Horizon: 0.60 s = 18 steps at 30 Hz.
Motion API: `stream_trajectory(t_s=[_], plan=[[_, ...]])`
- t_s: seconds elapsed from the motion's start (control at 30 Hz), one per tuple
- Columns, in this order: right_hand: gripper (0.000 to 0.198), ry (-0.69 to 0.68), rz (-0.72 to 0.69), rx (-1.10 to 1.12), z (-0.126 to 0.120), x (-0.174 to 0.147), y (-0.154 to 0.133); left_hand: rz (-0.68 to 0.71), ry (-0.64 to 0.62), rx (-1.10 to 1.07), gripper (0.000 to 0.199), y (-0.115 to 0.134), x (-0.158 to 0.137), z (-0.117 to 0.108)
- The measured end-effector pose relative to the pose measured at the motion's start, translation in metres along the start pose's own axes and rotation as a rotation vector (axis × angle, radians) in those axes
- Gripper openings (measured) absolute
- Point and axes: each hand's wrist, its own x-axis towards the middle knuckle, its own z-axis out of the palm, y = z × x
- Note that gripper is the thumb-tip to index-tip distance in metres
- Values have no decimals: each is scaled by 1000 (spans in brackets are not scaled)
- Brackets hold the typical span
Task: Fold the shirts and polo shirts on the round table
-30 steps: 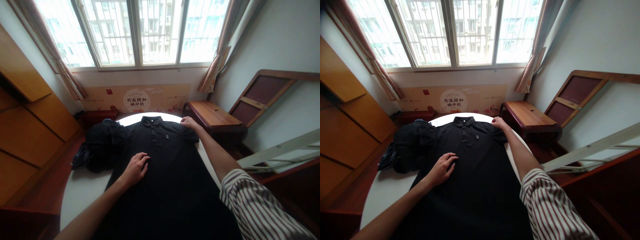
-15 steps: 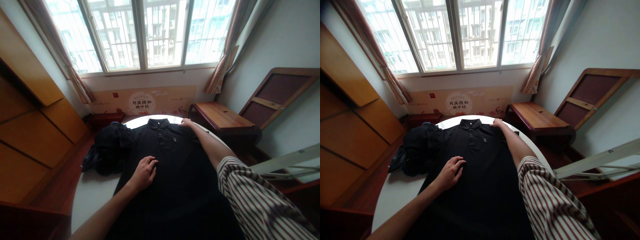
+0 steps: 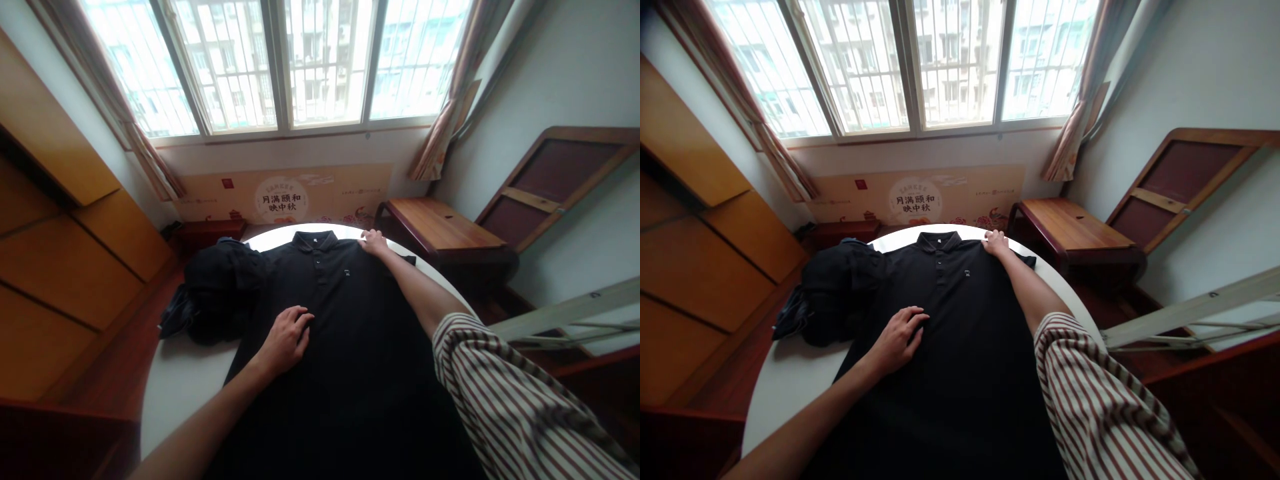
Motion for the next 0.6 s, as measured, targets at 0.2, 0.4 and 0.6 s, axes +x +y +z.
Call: stream_trajectory(t_s=[0.2, 0.4, 0.6], plan=[[71, -110, 90, -14, -19, -3, 35, 1, -4, 0, 32, 1, 0, -1], [21, -204, -88, -6, -40, -15, 63, 7, 5, 2, 32, -1, 0, 1], [33, -64, -136, -53, -48, -26, 49, 9, 11, 5, 33, -1, 0, 1]])
